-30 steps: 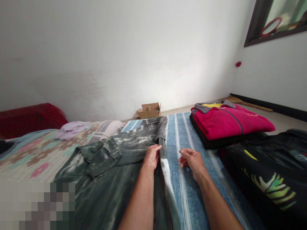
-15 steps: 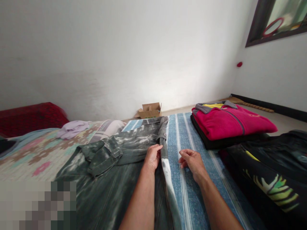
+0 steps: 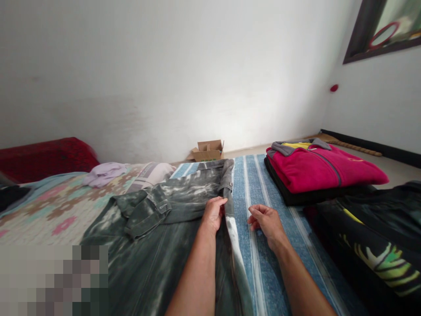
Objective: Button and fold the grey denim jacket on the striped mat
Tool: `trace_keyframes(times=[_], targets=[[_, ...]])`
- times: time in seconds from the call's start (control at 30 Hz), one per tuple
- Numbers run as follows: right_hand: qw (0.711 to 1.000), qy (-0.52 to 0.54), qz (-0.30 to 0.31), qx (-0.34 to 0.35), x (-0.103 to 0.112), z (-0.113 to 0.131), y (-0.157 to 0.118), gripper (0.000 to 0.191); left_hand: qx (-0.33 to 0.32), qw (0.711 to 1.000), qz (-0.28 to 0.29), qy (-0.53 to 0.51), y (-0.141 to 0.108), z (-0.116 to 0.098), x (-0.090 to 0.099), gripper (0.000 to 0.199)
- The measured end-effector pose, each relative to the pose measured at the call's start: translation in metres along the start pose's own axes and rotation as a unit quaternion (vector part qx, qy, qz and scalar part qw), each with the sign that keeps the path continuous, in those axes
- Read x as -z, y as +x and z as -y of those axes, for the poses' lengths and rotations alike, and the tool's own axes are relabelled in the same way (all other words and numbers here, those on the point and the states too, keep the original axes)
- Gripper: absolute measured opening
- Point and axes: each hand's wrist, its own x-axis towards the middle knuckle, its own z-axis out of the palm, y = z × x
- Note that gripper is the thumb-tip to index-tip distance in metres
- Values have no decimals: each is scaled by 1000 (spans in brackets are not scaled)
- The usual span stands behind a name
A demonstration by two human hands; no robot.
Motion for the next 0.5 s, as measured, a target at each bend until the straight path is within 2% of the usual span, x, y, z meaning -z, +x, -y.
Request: trace_keyframes(times=[0.5], targets=[[1000, -23, -9, -3, 1, 1, -2, 35, -18, 999, -6, 51, -1, 8, -4, 11]])
